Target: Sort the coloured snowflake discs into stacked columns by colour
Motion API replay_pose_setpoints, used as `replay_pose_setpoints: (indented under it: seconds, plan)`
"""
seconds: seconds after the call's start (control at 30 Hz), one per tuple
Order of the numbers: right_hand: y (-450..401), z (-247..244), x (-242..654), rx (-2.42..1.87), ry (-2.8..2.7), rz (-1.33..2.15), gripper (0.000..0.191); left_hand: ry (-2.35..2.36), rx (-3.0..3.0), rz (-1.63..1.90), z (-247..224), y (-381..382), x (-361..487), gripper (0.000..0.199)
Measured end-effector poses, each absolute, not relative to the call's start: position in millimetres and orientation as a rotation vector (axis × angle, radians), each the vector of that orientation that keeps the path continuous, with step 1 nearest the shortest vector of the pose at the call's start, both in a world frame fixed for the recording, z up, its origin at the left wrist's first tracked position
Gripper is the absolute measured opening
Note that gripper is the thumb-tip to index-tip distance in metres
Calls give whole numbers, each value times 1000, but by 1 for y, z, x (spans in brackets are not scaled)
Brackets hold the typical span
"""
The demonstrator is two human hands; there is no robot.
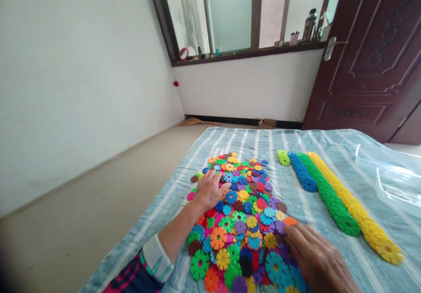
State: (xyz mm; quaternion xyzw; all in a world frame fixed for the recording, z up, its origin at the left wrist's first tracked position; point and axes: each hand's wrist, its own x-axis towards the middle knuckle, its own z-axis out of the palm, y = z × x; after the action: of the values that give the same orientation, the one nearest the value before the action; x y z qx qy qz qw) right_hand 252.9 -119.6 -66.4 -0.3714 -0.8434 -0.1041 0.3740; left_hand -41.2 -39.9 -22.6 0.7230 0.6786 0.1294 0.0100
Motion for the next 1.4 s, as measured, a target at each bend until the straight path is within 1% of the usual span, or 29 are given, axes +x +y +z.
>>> replay_pose_setpoints:
  seconds: [0.13, 0.3, 0.43, 0.53, 0.6, 0.7, 0.8, 1.0, 1.2, 1.33, 1.4]
  plan:
    - [-118, -65, 252, -945, -2162, -282, 25, 1966, 2295, 258, -25, -38, -29, 57]
    - [-116, -63, 253, -893, -2176, -311, 25, 1796, 2380, 229, -29, -53, -14, 66]
    - [-114, -64, 254, -867, -2160, -352, 25, 1738, 2426, 227, -23, -58, -10, 64]
    - [-115, -62, 254, -889, -2184, -310, 27, 1668, 2478, 253, -18, -52, -14, 57]
    - [-115, -59, 253, -902, -2197, -274, 28, 1763, 2462, 295, -17, -44, -21, 54]
    - [-116, -56, 251, -918, -2211, -231, 27, 2072, 2301, 284, -20, -29, -37, 57]
    - [-116, -56, 249, -913, -2206, -211, 25, 2108, 2266, 219, -25, -25, -46, 59]
    - [-116, -57, 250, -911, -2188, -190, 22, 1848, 2423, 253, -29, -37, -32, 50]
    - [-116, -67, 251, -950, -2145, -163, 20, 1800, 2436, 429, -30, -27, -44, 25]
    - [-116, -74, 250, -978, -2123, -157, 19, 1738, 2453, 497, -31, -20, -57, 27]
    - [-116, -75, 249, -1000, -2130, -133, 20, 1716, 2492, 508, -32, -19, -58, 24]
